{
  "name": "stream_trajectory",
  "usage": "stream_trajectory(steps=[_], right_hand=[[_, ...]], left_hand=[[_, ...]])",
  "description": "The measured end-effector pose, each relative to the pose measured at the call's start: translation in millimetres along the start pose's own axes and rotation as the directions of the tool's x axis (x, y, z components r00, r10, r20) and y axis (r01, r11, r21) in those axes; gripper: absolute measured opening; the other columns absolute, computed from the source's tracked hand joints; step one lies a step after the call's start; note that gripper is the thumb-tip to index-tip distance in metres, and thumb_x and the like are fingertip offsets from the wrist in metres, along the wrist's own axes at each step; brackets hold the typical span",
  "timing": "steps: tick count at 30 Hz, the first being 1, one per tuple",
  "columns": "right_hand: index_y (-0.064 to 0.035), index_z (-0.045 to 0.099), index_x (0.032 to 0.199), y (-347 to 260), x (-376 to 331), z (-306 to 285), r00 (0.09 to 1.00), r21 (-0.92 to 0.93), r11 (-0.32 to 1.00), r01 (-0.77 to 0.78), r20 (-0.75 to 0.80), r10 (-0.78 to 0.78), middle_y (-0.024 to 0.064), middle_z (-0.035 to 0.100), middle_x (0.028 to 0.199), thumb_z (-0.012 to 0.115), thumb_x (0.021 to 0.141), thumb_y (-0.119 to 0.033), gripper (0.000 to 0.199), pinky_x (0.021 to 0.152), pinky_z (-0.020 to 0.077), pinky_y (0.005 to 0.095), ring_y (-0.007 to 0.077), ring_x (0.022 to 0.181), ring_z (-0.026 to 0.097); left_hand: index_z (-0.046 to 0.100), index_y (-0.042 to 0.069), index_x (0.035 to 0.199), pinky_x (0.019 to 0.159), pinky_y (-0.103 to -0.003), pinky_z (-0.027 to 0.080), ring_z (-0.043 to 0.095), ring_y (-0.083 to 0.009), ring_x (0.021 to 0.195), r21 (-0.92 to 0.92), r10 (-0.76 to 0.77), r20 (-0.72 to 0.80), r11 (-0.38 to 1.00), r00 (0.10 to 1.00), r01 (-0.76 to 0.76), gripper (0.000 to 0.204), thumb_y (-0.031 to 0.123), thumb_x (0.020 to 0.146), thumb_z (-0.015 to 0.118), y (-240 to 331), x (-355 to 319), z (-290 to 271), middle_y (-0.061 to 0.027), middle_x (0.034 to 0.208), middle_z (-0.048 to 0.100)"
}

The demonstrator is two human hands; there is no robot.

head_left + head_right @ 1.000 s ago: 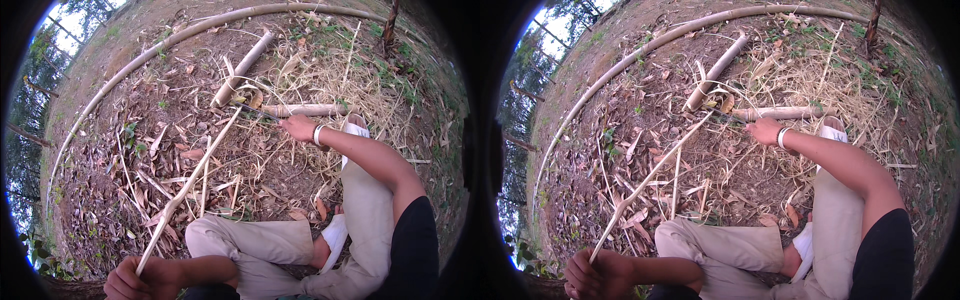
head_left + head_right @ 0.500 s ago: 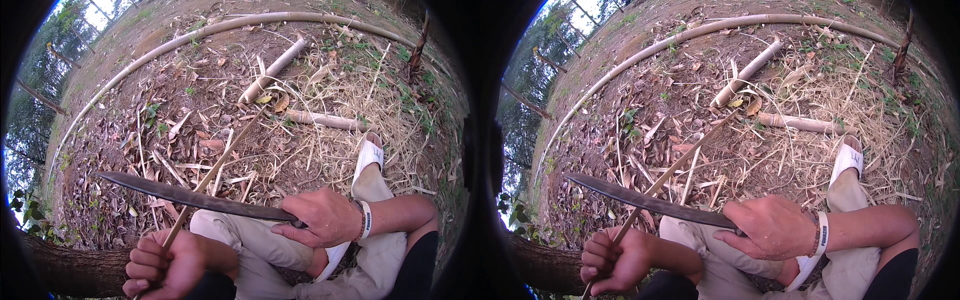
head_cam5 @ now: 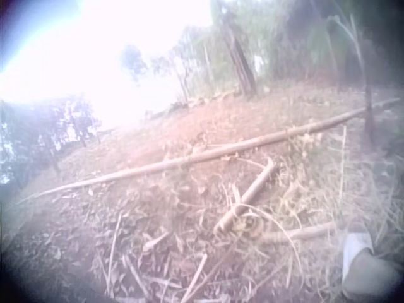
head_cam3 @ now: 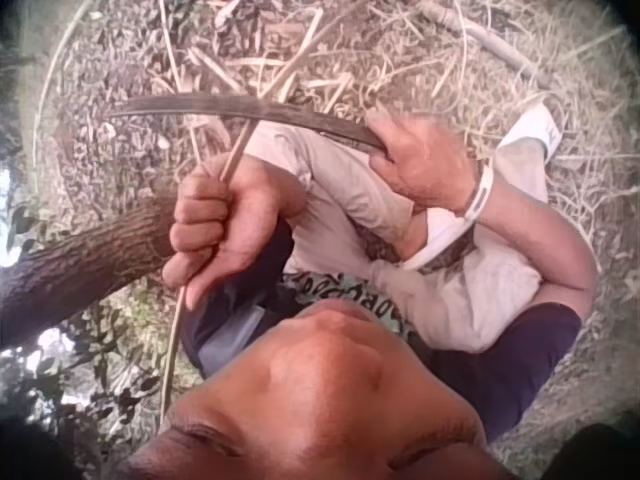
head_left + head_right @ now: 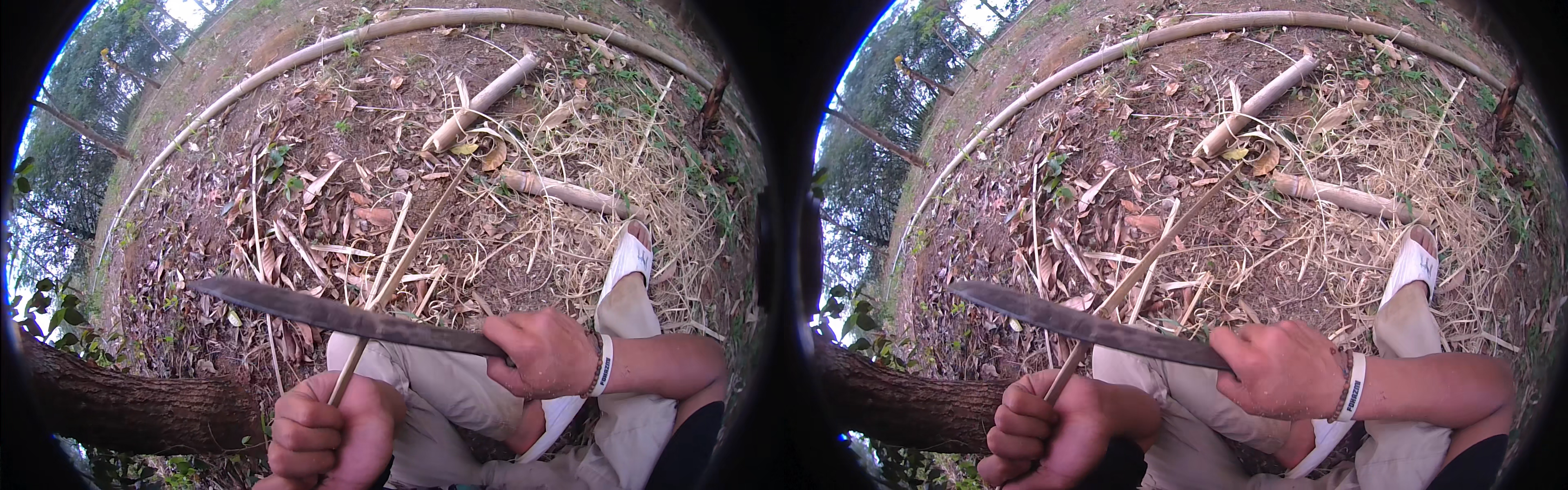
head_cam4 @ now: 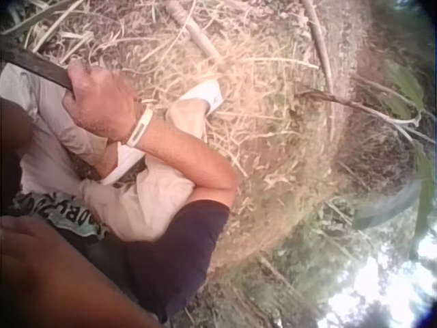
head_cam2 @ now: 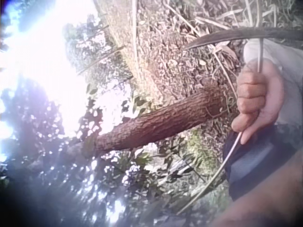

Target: The person sits on the ground and uses a machete to shave and split thin bamboo strips. They hold the bamboo in one hand and repeatedly strike it with the blade to create thin, flexible pieces.

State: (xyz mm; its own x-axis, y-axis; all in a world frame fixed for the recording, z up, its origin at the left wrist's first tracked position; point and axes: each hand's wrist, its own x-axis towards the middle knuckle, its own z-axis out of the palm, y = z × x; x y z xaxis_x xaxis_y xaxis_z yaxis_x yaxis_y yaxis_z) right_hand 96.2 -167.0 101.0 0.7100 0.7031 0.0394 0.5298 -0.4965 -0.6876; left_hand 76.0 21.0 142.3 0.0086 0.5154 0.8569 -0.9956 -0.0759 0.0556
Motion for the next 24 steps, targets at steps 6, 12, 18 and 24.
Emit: stream_trajectory(steps=[6,12,18,24], right_hand=[[-0.0033,0.050,0.090,-14.0,-7.8,-18.0,0.996,0.031,0.998,0.054,0.066,-0.056,0.0187,0.058,0.064,0.061,0.083,-0.022,0.023,0.049,0.0504,0.0478,0.0404,0.053,0.060],[-0.0030,0.049,0.092,2.1,-1.9,-7.5,0.982,0.063,0.981,-0.186,0.041,0.183,0.0132,0.058,0.063,0.061,0.083,-0.021,0.023,0.049,0.0522,0.0451,0.0351,0.051,0.061],[-0.0054,0.050,0.092,-5.8,-20.3,-4.3,0.991,-0.004,0.998,0.055,0.123,-0.055,0.0128,0.057,0.064,0.064,0.080,-0.024,0.026,0.049,0.0521,0.0443,0.0329,0.054,0.063],[-0.0061,0.050,0.090,-20.3,-20.2,-14.8,0.981,0.036,0.994,0.101,0.164,-0.105,0.0127,0.059,0.064,0.065,0.079,-0.025,0.026,0.048,0.0514,0.0432,0.0329,0.055,0.064]], left_hand=[[0.030,0.017,0.072,0.040,-0.024,0.012,0.015,-0.0074,0.044,0.026,0.006,-0.039,1.000,0.999,-0.005,0.048,0.055,0.101,0.030,-0.1,2.1,1.9,0.0048,0.057,0.024],[0.030,0.016,0.072,0.042,-0.024,0.013,0.015,-0.0072,0.046,0.147,0.036,-0.039,0.989,0.999,-0.030,0.046,0.052,0.102,0.034,2.6,6.1,5.1,0.0051,0.058,0.022],[0.030,0.015,0.073,0.044,-0.025,0.014,0.017,-0.0077,0.048,0.082,0.043,-0.117,0.996,0.992,-0.033,0.046,0.051,0.102,0.034,-3.6,-0.5,9.4,0.0048,0.060,0.023],[0.030,0.016,0.073,0.044,-0.024,0.015,0.019,-0.0082,0.050,0.078,0.050,-0.133,0.996,0.990,-0.040,0.046,0.051,0.102,0.035,1.1,-8.8,11.0,0.0044,0.062,0.025]])
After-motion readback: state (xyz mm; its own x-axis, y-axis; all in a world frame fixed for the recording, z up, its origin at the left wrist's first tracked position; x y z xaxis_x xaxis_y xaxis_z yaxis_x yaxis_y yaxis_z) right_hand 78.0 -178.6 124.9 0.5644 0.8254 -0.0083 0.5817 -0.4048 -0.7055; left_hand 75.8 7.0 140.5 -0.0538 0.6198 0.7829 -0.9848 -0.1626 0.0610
